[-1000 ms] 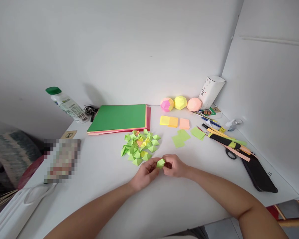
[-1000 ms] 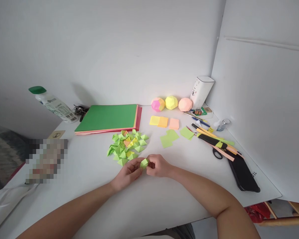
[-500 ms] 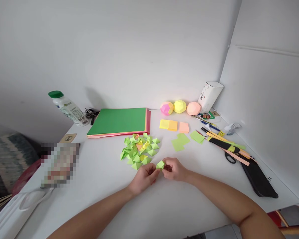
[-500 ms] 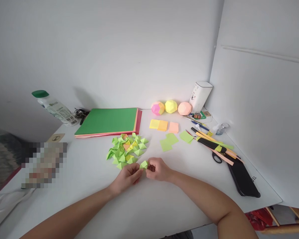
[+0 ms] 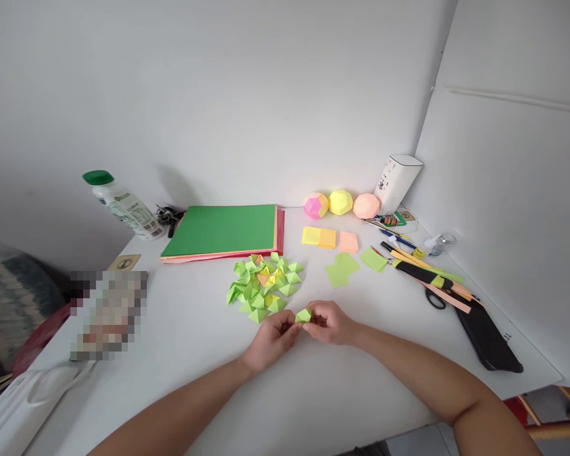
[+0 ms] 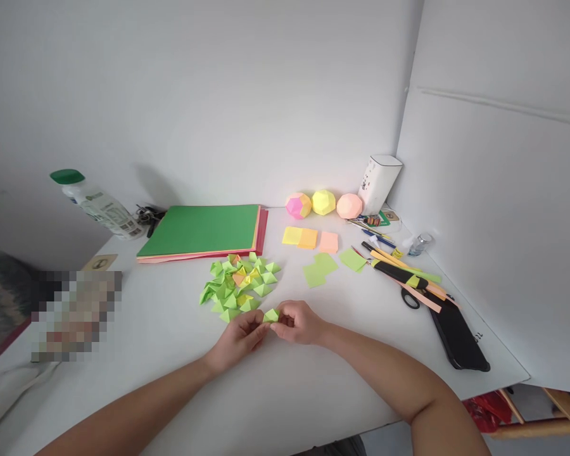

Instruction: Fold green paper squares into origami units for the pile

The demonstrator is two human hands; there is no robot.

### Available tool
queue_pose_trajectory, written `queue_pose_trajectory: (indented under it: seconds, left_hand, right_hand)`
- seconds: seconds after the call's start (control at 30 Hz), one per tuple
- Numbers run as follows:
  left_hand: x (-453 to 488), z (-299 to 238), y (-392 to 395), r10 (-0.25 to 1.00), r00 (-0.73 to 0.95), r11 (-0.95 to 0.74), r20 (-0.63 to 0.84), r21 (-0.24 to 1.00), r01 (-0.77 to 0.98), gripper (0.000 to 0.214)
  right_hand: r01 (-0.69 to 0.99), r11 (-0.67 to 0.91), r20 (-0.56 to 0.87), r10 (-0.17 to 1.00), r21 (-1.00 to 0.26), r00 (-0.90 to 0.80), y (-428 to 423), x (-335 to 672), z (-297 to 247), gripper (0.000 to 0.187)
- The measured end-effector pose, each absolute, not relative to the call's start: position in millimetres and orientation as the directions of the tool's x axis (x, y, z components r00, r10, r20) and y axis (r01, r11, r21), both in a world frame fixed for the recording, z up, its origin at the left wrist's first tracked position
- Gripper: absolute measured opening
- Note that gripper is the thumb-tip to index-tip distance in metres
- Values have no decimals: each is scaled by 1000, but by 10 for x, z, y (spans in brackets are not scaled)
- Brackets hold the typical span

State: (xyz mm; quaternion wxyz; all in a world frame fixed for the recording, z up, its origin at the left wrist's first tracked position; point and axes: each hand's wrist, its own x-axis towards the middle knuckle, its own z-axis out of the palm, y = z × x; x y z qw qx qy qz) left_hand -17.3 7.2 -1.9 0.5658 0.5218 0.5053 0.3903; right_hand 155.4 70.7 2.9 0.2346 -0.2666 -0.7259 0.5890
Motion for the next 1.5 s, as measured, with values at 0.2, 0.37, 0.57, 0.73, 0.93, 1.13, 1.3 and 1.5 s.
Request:
queue_pose_trajectory:
  seconds: [0.2,0.37,0.57,0.73,0.93,1.13,1.3,1.5]
  left_hand:
    - [-195,-33,85,958,170,229,-232,973,38,42]
    - [-200,-18,98,965,194,195,-179,979,-63,39]
    - [-192,41,112,944,250,233,-216,971,-43,35]
    - [-199,55,103,950,210,244,-232,969,-33,35]
    - [-172,46,109,958,170,246,-232,966,-72,36]
    - [-185,42,118,959,137,263,-248,959,-105,33]
    - [-217,13,129,951,148,290,-272,949,-125,33]
    - [-225,28,134,935,193,317,-296,945,-84,33]
  right_hand:
    - [93,102,-11,613,-990,-790,720,1576,-10,14]
    - [69,25,-36,650,-997,-759,726,1576,-15,24]
    - [103,73,-34,627,-992,-779,719,1578,-12,25]
    - [-39,127,114,665,-991,-738,703,1609,-71,44]
    - [2,273,190,676,-962,-712,685,1597,-68,10]
    - [25,380,246,647,-925,-722,695,1583,-54,15]
    - [-2,454,306,596,-891,-742,691,1599,-78,24]
    - [-27,605,437,542,-796,-718,707,1565,-91,18]
